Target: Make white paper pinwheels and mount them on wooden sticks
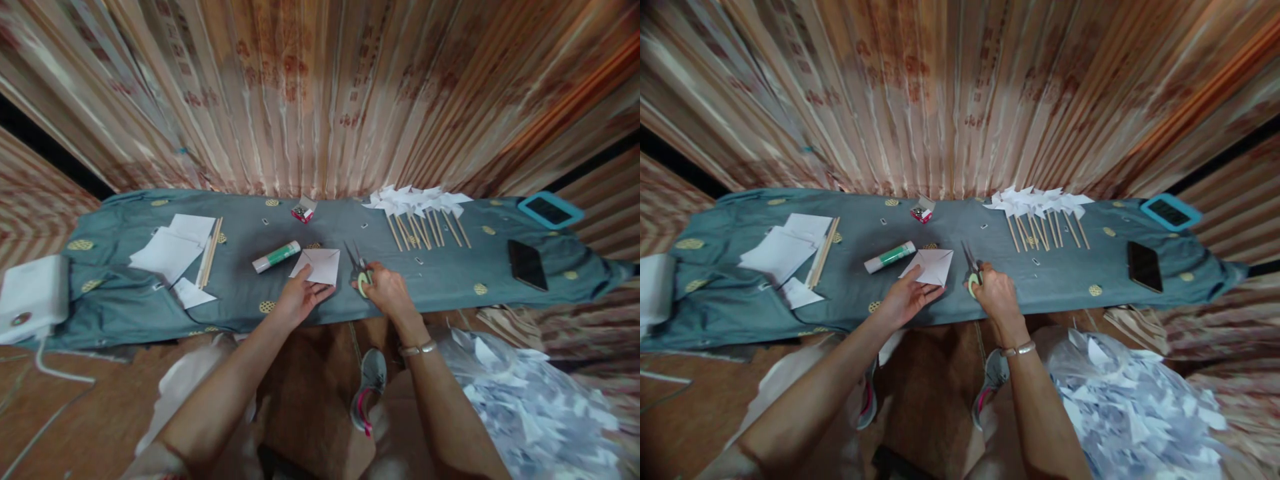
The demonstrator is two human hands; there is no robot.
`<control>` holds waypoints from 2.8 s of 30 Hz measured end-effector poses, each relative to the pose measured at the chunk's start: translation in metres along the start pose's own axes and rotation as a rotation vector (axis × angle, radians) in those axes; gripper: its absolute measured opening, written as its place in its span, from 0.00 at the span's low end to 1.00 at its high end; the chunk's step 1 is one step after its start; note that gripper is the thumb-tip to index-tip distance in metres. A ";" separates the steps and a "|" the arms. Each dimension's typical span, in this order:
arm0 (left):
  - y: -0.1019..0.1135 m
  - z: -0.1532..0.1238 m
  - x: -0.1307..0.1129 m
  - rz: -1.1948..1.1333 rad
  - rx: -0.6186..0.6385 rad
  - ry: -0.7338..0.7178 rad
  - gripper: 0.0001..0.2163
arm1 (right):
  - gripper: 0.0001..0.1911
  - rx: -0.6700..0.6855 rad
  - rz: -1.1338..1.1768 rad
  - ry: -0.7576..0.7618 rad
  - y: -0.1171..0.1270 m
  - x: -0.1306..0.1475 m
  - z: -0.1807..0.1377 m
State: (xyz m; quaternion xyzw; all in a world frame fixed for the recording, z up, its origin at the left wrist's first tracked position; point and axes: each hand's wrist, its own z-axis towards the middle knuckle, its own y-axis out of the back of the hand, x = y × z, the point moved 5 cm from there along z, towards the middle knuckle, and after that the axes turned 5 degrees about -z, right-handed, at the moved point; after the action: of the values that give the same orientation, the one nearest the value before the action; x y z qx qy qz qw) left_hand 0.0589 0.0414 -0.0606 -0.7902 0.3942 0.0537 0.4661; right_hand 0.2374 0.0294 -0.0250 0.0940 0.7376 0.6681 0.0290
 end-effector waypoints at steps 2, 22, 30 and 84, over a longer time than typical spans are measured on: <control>-0.005 0.000 0.005 -0.027 0.066 0.028 0.09 | 0.22 -0.022 -0.036 -0.027 0.001 -0.002 0.002; -0.009 -0.015 -0.017 1.752 0.313 -1.081 0.13 | 0.09 -0.320 -0.062 0.046 -0.010 -0.013 0.012; 0.004 -0.003 -0.016 1.912 0.280 -1.028 0.12 | 0.15 -0.416 0.272 0.173 -0.007 0.023 0.018; 0.058 0.004 -0.111 1.795 -0.123 -1.107 0.14 | 0.16 -0.449 0.425 0.105 -0.013 0.031 0.041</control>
State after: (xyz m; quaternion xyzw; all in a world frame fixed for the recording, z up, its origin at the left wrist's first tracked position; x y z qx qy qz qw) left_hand -0.0546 0.0934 -0.0529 -0.0964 0.5633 0.7516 0.3293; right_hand 0.2130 0.0743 -0.0394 0.2030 0.5360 0.8092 -0.1294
